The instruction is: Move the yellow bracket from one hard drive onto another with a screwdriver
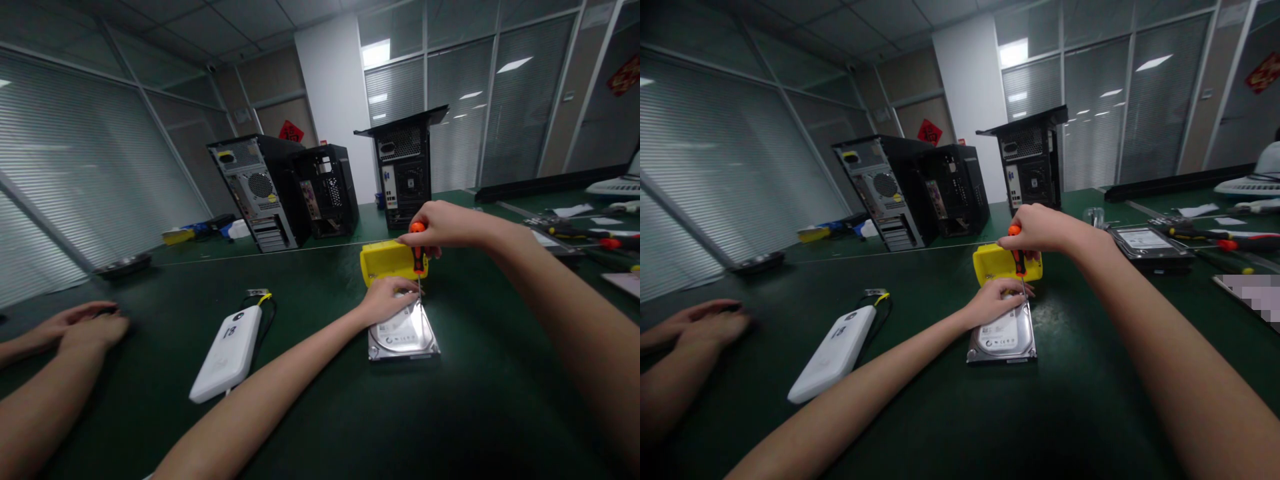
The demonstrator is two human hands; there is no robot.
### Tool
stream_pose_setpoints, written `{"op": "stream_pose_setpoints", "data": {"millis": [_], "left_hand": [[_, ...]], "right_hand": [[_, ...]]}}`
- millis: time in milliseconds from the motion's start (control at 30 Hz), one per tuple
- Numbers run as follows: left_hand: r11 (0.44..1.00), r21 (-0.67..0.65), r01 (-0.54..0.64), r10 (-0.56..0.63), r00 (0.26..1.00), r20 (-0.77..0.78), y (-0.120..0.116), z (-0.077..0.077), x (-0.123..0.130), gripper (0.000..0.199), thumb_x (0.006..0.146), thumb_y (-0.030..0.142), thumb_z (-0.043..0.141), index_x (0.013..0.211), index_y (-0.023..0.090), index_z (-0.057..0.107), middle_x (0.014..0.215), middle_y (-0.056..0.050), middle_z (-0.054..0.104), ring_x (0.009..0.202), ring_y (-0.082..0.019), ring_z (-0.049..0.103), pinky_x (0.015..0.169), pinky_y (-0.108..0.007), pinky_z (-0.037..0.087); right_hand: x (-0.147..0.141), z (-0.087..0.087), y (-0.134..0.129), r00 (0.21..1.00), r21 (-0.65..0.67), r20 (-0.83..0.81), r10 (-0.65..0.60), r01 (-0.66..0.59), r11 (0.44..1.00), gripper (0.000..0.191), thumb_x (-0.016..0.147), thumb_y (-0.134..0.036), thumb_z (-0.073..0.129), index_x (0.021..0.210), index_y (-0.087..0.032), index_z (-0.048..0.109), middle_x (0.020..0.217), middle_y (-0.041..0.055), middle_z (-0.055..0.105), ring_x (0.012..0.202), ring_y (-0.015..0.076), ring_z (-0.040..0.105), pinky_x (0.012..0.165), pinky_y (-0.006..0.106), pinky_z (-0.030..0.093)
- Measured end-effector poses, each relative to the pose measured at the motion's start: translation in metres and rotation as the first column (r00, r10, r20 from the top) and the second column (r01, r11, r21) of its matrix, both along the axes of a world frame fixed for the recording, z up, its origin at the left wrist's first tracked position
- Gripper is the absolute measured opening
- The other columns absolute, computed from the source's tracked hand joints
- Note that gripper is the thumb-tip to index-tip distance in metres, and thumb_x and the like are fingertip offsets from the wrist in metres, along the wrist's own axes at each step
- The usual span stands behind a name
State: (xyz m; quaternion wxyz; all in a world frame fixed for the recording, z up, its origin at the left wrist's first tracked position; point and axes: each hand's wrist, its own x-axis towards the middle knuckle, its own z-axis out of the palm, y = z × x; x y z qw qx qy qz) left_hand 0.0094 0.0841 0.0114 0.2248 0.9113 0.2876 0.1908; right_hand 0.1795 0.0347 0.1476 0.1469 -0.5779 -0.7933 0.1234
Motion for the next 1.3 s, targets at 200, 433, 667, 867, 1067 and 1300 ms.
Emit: {"op": "stream_pose_setpoints", "data": {"millis": [200,433,667,867,1067,1300], "left_hand": [[1.000,0.017,0.008,-0.008,1.000,-0.012,0.0020,-0.0024,0.0003,0.029,0.086,0.037,0.050,0.101,0.020,0.067,0.112,-0.003,0.066,0.105,-0.017,0.058,0.094,-0.030,0.041],[1.000,0.024,0.008,-0.008,1.000,-0.011,0.0009,-0.0013,0.0000,0.029,0.086,0.037,0.049,0.101,0.020,0.068,0.112,-0.003,0.066,0.105,-0.017,0.058,0.094,-0.030,0.041],[1.000,0.010,0.011,-0.011,1.000,-0.009,-0.0003,0.0006,-0.0001,0.028,0.086,0.036,0.050,0.101,0.020,0.068,0.112,-0.003,0.066,0.105,-0.017,0.058,0.094,-0.030,0.041],[1.000,0.016,0.002,-0.002,1.000,-0.016,0.0012,-0.0012,-0.0002,0.029,0.086,0.037,0.050,0.101,0.020,0.068,0.112,-0.003,0.066,0.105,-0.018,0.058,0.095,-0.032,0.041],[1.000,0.006,-0.003,0.003,1.000,-0.009,0.0009,-0.0010,0.0008,0.028,0.085,0.036,0.050,0.100,0.020,0.068,0.112,-0.003,0.066,0.107,-0.018,0.057,0.096,-0.032,0.040],[1.000,0.010,0.000,0.000,1.000,0.005,0.0029,-0.0034,0.0005,0.027,0.085,0.036,0.050,0.100,0.021,0.068,0.110,-0.002,0.066,0.105,-0.018,0.058,0.095,-0.031,0.040]], "right_hand": [[0.0012,-0.0021,0.0012,1.000,0.006,-0.021,-0.004,0.004,1.000,0.029,0.076,-0.040,0.054,0.066,-0.013,0.061,0.060,0.0060,0.065,0.053,0.0125,0.060,0.050,0.023,0.046],[0.0047,-0.0039,0.0021,0.994,-0.076,-0.109,0.028,-0.036,0.996,0.024,0.076,-0.036,0.056,0.080,-0.013,0.062,0.072,0.0074,0.068,0.059,0.0140,0.062,0.053,0.024,0.049],[0.0051,-0.0041,0.0011,0.992,-0.078,-0.105,0.076,-0.084,0.993,0.023,0.078,-0.036,0.052,0.082,-0.015,0.061,0.080,0.0076,0.068,0.062,0.0135,0.062,0.055,0.024,0.049],[0.0056,-0.0045,0.0004,0.985,-0.070,-0.114,0.132,-0.141,0.988,0.021,0.079,-0.037,0.052,0.080,-0.016,0.058,0.080,0.0060,0.066,0.059,0.0120,0.061,0.055,0.023,0.049],[0.0029,-0.0034,-0.0023,0.970,-0.111,-0.171,0.170,-0.191,0.975,0.019,0.081,-0.034,0.050,0.087,-0.016,0.054,0.081,0.0069,0.067,0.058,0.0118,0.061,0.055,0.023,0.050],[0.0008,0.0003,-0.0073,0.983,-0.087,-0.085,0.163,-0.170,0.981,0.021,0.081,-0.036,0.052,0.084,-0.016,0.059,0.074,0.0041,0.066,0.056,0.0108,0.061,0.054,0.021,0.048]]}}
